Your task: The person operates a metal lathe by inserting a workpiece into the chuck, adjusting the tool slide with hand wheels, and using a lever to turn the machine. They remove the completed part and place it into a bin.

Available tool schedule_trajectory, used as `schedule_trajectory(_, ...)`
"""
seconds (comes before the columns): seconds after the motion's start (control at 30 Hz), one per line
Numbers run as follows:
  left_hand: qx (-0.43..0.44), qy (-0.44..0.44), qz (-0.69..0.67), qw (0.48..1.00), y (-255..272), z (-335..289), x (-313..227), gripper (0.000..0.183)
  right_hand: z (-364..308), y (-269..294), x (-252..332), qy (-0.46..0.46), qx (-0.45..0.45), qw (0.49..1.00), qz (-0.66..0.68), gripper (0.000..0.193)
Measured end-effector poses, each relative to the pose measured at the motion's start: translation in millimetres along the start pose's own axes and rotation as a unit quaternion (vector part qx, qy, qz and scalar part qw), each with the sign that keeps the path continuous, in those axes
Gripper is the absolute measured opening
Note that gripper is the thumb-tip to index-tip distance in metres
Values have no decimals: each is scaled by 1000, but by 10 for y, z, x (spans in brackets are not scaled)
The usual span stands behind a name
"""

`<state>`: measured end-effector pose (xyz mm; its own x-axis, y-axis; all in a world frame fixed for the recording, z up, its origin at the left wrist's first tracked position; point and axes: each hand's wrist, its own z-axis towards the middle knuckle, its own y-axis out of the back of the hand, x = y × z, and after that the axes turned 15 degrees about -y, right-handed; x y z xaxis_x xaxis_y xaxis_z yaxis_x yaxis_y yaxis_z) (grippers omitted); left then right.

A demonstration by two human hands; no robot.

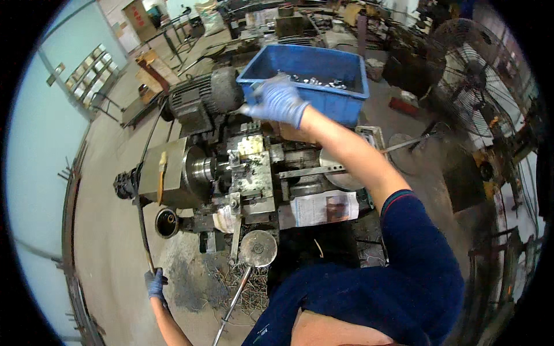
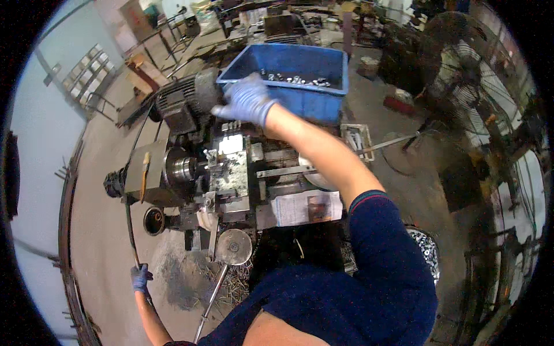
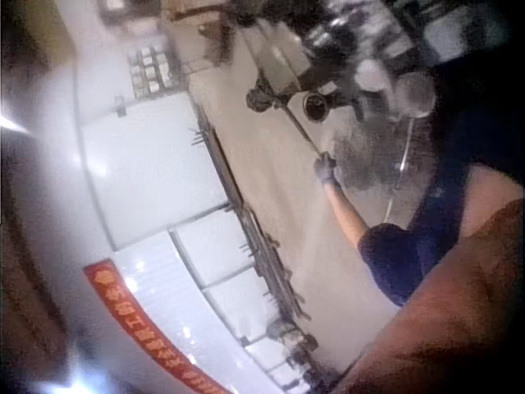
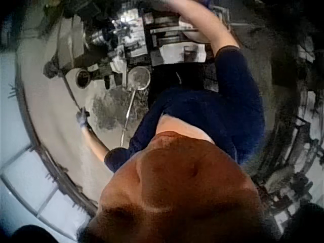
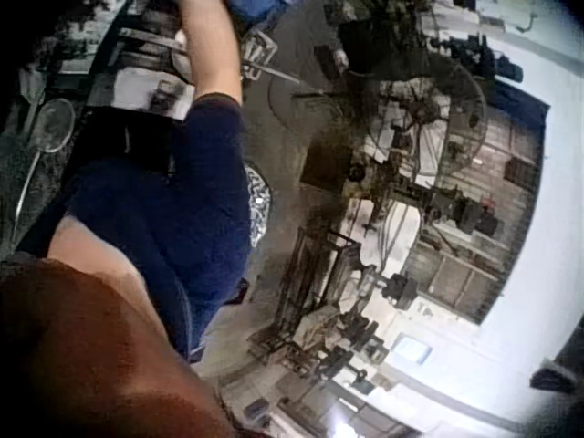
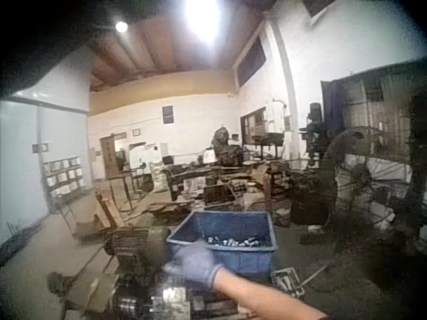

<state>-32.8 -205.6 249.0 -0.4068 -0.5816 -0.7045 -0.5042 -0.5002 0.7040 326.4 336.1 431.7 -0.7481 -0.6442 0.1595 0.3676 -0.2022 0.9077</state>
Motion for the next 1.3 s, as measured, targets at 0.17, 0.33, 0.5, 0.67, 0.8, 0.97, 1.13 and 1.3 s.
schedule_trajectory(0.17,-12,-50,-70,996,-101,383,100,22,232,40,-1252,-231,44,972,-14,68)
schedule_trajectory(0.33,-26,-74,-54,995,-81,269,229,27,-163,63,-1717,-177,-137,968,109,62)
schedule_trajectory(0.5,12,68,-2,998,-7,83,58,45,-1674,712,-2389,-209,-163,959,98,53)
schedule_trajectory(0.67,3,42,19,999,-365,88,-208,45,-3807,1092,-3138,-468,-126,875,-5,45)
schedule_trajectory(0.8,12,16,34,999,-534,185,-425,45,-5055,815,-3416,-662,101,742,20,60)
schedule_trajectory(0.97,13,-15,41,999,-616,260,-648,45,-5601,120,-3606,-686,288,664,-67,59)
schedule_trajectory(1.13,2,-35,42,998,-552,180,-737,45,-5461,-119,-3519,-629,366,670,-148,57)
schedule_trajectory(1.3,-3,-51,40,998,-513,153,-824,44,-5439,-100,-3560,-578,428,671,-181,58)
